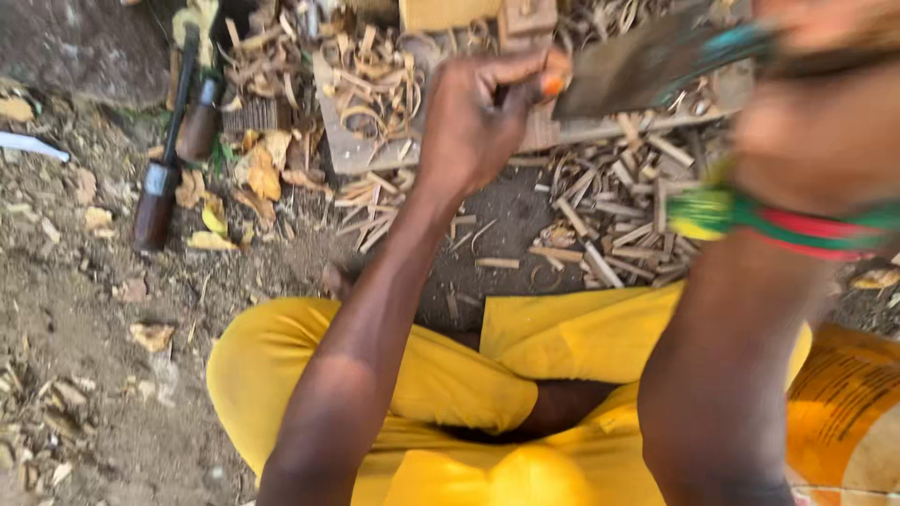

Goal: The person carves a piece of wood using a chisel and a hammer. They strike the chisel with the hammer to remove wood shavings and shape the block, which is held in a wooden jig on the ground.

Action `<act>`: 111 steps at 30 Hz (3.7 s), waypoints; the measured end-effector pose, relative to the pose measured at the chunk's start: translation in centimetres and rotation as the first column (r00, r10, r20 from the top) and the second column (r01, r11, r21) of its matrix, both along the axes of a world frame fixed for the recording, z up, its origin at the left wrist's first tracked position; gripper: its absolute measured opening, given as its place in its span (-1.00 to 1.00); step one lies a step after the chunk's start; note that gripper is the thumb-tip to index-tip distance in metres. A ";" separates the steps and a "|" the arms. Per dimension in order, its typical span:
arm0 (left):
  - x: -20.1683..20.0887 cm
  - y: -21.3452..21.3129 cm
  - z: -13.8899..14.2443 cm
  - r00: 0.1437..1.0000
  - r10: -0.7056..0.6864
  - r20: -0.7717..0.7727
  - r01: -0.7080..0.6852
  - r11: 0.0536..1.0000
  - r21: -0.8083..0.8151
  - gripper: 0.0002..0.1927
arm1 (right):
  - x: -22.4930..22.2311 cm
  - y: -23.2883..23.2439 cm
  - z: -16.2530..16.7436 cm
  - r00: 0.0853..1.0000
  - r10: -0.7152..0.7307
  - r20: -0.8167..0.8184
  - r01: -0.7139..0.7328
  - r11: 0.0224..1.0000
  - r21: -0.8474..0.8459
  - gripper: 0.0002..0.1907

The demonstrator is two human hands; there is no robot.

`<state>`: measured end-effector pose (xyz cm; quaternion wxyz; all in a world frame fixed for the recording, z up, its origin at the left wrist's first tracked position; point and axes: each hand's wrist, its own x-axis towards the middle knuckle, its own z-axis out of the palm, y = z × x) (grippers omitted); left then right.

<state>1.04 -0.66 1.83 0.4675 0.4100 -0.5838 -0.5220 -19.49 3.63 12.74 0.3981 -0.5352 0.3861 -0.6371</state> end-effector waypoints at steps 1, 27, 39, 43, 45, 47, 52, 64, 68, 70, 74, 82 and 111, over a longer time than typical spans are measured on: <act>0.0 -0.1 0.0 1.000 -0.022 -0.012 0.023 0.999 0.047 -0.77 | 0.2 -0.5 -0.3 0.999 -0.031 -0.013 0.031 0.999 -0.027 -0.78; -0.1 0.1 0.4 0.996 -0.041 0.076 0.040 0.999 0.005 -0.82 | 0.5 -2.7 -4.3 0.990 -0.135 0.037 0.139 0.980 -0.143 -0.78; 0.0 0.0 0.5 0.990 -0.065 0.122 0.046 0.986 0.159 -0.81 | -0.7 -2.8 -4.4 0.992 -0.067 0.104 0.080 0.988 -0.129 -0.77; 0.1 -0.1 0.2 0.992 -0.041 0.123 0.056 0.992 -0.115 -0.74 | -1.1 -1.9 -4.1 0.991 -0.042 0.130 0.052 0.996 -0.078 -0.77; 0.0 -0.2 -0.1 0.990 -0.057 0.126 0.058 0.998 -0.003 -0.79 | -1.2 -1.1 -4.0 0.988 -0.118 0.097 0.124 0.991 -0.055 -0.78; -0.2 -0.3 -0.2 0.989 -0.062 0.134 0.058 0.998 0.034 -0.79 | -1.3 -0.1 -3.8 0.977 -0.212 0.010 0.211 0.968 -0.135 -0.78; -0.5 -0.3 0.1 0.977 -0.019 0.214 0.079 0.957 -0.280 -0.64 | -1.0 3.3 -3.4 0.928 -0.270 0.256 0.319 0.931 -0.176 -0.61; 1.5 -1.0 1.5 0.840 0.095 0.535 0.022 0.978 -0.209 -0.82 | -0.6 15.2 -3.9 0.885 -0.465 0.031 0.438 0.852 0.289 -0.54; 1.6 -0.1 1.3 0.866 0.233 0.443 0.006 0.880 -0.474 -0.82 | -0.8 18.9 -4.0 0.937 -0.237 0.255 0.076 0.855 0.514 -0.16; 1.3 0.6 1.0 0.864 0.194 0.465 0.058 0.879 -0.473 -0.80 | -0.8 20.0 -4.5 0.934 -0.130 0.332 -0.056 0.867 0.496 -0.04; 0.7 1.7 0.3 0.789 0.189 0.584 0.115 0.890 -0.442 -0.82 | -0.5 21.3 -5.4 0.838 0.002 0.546 -0.290 0.849 0.441 0.06; -0.1 0.8 -0.2 0.854 0.071 0.516 0.194 0.875 -0.443 -0.88 | 0.5 22.0 -7.6 0.885 -0.014 0.466 -0.348 0.645 0.681 -0.11; -1.5 1.9 -2.6 0.686 0.293 0.666 0.063 0.888 -0.456 -0.77 | 3.1 22.1 -9.2 0.973 -0.151 -0.175 0.231 0.695 0.681 -0.40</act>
